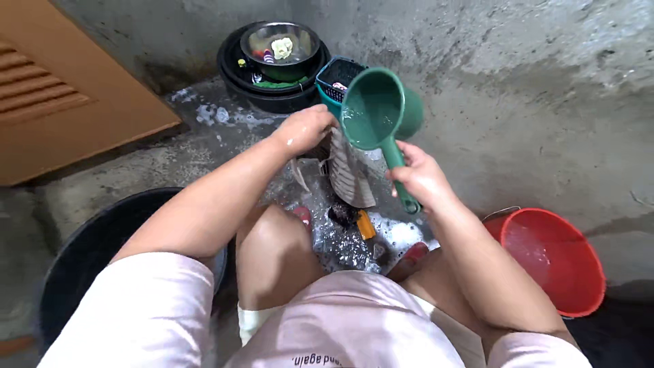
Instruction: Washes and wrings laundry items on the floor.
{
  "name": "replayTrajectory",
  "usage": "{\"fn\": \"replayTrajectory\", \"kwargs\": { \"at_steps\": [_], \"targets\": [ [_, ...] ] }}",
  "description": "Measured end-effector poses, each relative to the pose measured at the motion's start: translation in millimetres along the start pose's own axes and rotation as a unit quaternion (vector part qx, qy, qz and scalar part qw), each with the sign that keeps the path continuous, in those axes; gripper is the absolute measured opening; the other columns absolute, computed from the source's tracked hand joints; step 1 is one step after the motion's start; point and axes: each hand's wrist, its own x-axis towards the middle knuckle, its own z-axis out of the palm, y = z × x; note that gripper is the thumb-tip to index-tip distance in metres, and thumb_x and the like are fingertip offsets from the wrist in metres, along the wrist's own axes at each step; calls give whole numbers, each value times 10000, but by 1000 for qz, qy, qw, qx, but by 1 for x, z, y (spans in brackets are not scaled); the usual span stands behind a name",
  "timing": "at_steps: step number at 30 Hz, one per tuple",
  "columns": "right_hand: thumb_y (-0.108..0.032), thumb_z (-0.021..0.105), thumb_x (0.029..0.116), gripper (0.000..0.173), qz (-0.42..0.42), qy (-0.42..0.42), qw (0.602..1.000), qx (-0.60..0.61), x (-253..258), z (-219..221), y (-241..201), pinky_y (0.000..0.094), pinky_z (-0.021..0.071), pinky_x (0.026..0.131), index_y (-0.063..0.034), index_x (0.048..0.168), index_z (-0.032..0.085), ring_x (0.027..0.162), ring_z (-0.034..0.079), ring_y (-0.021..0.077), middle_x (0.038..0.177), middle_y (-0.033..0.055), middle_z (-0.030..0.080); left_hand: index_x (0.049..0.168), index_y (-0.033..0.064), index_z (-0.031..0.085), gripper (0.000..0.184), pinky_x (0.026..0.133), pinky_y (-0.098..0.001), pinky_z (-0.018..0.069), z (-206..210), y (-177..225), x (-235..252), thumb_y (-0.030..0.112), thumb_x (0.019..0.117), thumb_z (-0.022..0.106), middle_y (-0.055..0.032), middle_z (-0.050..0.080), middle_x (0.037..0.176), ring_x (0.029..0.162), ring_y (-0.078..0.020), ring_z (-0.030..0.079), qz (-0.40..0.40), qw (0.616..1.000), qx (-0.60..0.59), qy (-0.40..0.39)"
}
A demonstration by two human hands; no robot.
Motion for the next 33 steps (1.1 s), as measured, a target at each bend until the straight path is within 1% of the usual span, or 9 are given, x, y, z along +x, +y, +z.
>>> {"fn": "replayTrajectory", "kwargs": {
  "at_steps": [5,10,12,16,19,22,26,29,33],
  "targets": [
    [12,654,868,704,-71,1,995,-67,9,4,-41,353,576,544,-185,1522,480,669,658,175,1150,123,681,1153,40,705,236,1024,-566,483,-17,14,24,201,1042,574,-181,680,1177,1134,-327,650,-14,998,-47,-36],
    [-10,655,845,722,-74,23,989,-127,19,9,-47,427,591,589,-235,1509,481,706,673,205,1143,118,681,1111,59,747,251,1034,-623,468,55,3,38,247,980,645,-207,714,1129,1155,-404,644,-52,998,32,-31],
    [-35,661,863,726,-67,19,983,-172,21,15,-43,503,591,674,-258,1525,464,820,701,261,1167,131,693,1258,100,690,307,1054,-633,457,89,5,37,275,1028,587,-183,663,1301,1253,-397,604,-125,988,31,-89],
    [-85,662,890,742,-70,14,951,-301,22,19,-25,612,558,851,-289,1562,419,1054,697,349,1174,152,713,1240,168,705,264,1032,-650,469,142,4,34,190,1011,577,-142,665,1315,1265,-381,598,-181,976,-13,-123],
    [-65,663,894,746,-75,32,920,-383,20,-12,4,636,540,940,-255,1570,413,1192,647,396,1332,189,643,1186,112,728,236,1057,-615,468,161,-8,37,119,984,606,-163,672,1283,1249,-382,604,-126,979,11,-160],
    [-67,662,925,710,6,96,890,-445,-6,-80,36,684,515,948,-236,1569,415,1220,619,458,1370,234,611,1089,113,752,170,1018,-615,493,168,-9,34,97,970,632,-194,645,1274,1243,-393,589,-122,972,-10,-200],
    [-139,707,903,574,193,222,828,-477,-65,-197,117,790,486,797,-103,1444,518,1053,639,580,1153,351,656,1090,105,749,187,993,-626,514,192,-9,19,74,915,690,-181,591,1374,1255,-394,581,-141,958,16,-250],
    [-248,730,900,469,360,212,775,-474,-93,-262,197,765,470,900,50,1248,629,1149,617,544,1209,347,647,1091,97,753,216,976,-617,525,205,-7,5,39,886,713,-164,581,1380,1225,-394,592,-162,959,7,-234],
    [-287,693,919,457,456,137,776,-414,-90,-298,300,717,430,1030,60,1216,673,1285,563,474,1320,296,626,1422,60,548,632,948,-661,531,220,6,4,249,864,777,-251,337,1590,1273,-479,558,-252,933,28,-254]
  ]
}}
